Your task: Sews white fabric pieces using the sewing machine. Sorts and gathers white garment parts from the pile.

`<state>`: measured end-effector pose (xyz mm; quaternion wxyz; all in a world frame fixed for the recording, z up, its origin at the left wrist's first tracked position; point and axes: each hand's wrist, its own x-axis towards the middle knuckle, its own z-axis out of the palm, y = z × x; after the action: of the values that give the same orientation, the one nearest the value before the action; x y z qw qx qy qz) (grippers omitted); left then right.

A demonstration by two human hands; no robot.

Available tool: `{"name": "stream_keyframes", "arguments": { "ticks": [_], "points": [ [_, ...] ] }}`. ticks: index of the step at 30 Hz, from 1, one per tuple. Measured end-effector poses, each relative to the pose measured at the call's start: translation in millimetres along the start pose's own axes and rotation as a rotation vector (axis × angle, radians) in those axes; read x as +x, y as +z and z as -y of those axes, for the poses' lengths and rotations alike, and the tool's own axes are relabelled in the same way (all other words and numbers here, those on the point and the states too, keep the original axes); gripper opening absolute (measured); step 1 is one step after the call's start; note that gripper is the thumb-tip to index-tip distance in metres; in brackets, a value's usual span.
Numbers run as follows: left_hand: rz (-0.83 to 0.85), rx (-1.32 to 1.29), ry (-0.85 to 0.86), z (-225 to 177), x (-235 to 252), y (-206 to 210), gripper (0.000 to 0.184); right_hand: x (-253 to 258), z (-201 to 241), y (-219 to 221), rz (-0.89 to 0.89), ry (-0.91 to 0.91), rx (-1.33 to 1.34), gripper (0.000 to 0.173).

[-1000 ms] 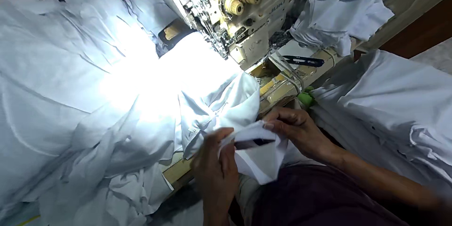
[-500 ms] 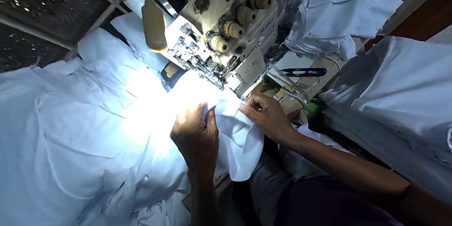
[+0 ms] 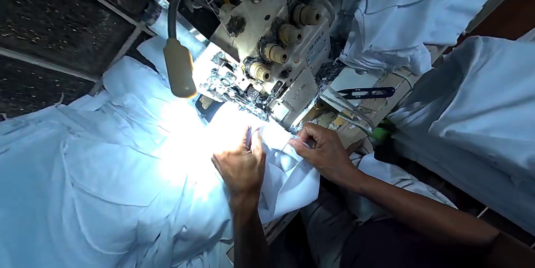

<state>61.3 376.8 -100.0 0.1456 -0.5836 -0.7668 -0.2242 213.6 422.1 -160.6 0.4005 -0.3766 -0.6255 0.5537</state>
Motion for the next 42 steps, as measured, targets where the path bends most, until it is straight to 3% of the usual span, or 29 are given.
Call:
{"name": "stream_keyframes", "arguments": {
  "ticks": [5,11,13,16,19,21,24,28,31,34,38,42],
  "points": [
    [0.013,-0.201,-0.116,8.5,6.1,8.2,0.021,-4.9,-3.8,-7.6,0.018,0.008,0.073,0.020],
    [0.125,-0.344,-0.287,7.7,6.2,-2.3,0.012,-15.5,-8.9,-22.5,0.132,-0.246,0.011,0.019],
    [0.089,-0.365,-0.379,9.0,5.2,0.0,0.025,-8.1,-4.4,-19.2,0.121,-0.297,-0.066,0.019],
    [0.082,-0.476,-0.532,18.6,2.9,5.1,0.064,11.2,5.6,-6.3,0.016,-0.362,-0.261,0.016],
    [0.037,-0.571,-0.545,30.6,4.3,14.1,0.060,19.8,11.5,4.6,-0.073,-0.499,-0.478,0.016],
    [0.033,-0.507,-0.483,31.9,5.1,16.1,0.056,17.1,10.9,5.4,-0.103,-0.582,-0.595,0.017],
    [0.028,-0.350,-0.370,32.5,9.2,18.5,0.067,11.9,10.0,3.0,-0.126,-0.666,-0.759,0.020],
    [0.077,-0.305,-0.387,33.6,10.7,17.1,0.072,13.3,12.1,3.4,-0.152,-0.724,-0.916,0.022],
    [0.037,-0.273,-0.221,44.1,15.4,19.4,0.053,16.9,11.9,6.3,-0.153,-0.738,-0.940,0.023],
    [-0.063,-0.107,-0.041,46.4,25.8,16.0,0.022,19.6,11.8,9.4,-0.179,-0.747,-0.947,0.022],
    [-0.116,-0.181,-0.033,37.9,-4.1,-7.5,0.039,21.7,7.8,9.0,-0.179,-0.767,-0.945,0.020],
    [0.056,-0.198,0.177,31.2,-60.6,-32.1,0.056,24.5,7.2,6.2,-0.140,-0.782,-0.917,0.020]
  ]
}}
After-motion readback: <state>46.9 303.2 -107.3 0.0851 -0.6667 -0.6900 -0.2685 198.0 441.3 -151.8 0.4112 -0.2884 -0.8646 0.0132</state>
